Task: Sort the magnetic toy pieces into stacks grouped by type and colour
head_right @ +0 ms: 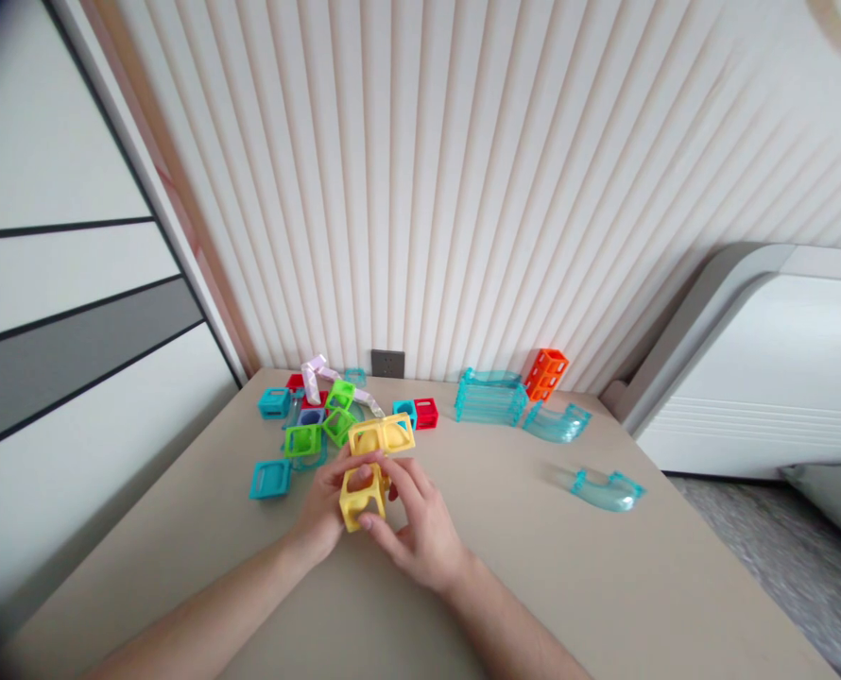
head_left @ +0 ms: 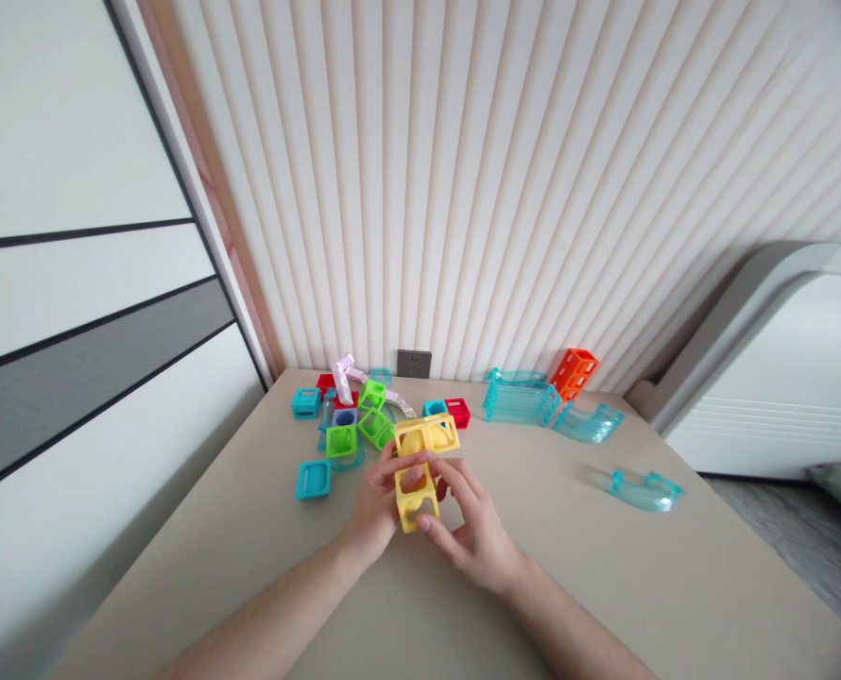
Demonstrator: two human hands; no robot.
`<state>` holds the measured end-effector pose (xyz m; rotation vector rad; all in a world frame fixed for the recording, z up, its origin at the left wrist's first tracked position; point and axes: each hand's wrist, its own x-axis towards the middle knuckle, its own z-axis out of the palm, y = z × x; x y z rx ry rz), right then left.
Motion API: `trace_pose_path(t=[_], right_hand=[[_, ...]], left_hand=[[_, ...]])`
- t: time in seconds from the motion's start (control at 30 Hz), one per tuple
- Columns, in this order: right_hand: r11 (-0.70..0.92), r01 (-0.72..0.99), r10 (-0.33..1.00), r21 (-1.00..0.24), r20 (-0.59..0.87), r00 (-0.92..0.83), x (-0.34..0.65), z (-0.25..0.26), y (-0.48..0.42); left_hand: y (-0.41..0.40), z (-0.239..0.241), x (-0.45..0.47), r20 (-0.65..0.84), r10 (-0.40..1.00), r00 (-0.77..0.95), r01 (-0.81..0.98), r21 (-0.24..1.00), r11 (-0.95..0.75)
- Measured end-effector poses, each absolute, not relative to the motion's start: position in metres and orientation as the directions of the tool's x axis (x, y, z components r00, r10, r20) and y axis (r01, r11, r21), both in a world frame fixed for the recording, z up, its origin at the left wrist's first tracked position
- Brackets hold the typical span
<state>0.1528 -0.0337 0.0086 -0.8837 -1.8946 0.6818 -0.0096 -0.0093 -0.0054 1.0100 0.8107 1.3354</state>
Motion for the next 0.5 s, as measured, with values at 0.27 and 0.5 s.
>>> trace_pose_path(t=[0.27,0.5], right_hand=[[0.612,0.282,0.783,-0.739,0.515,-0.349,0.1520,0.0140,-0.0329],[0.530,0.127,0.848,-0.839,0.519,-0.111,0.1559,0.0072,-0.0304]], left_hand=[[-0.0082,-0.0076,-0.0132,0.117,0.982,0.149,-0.367,0.929,-0.055],[-0.0085,-0.0067,-0.0126,0.173,0.956,0.236,-0.399,0.915,-0.067]])
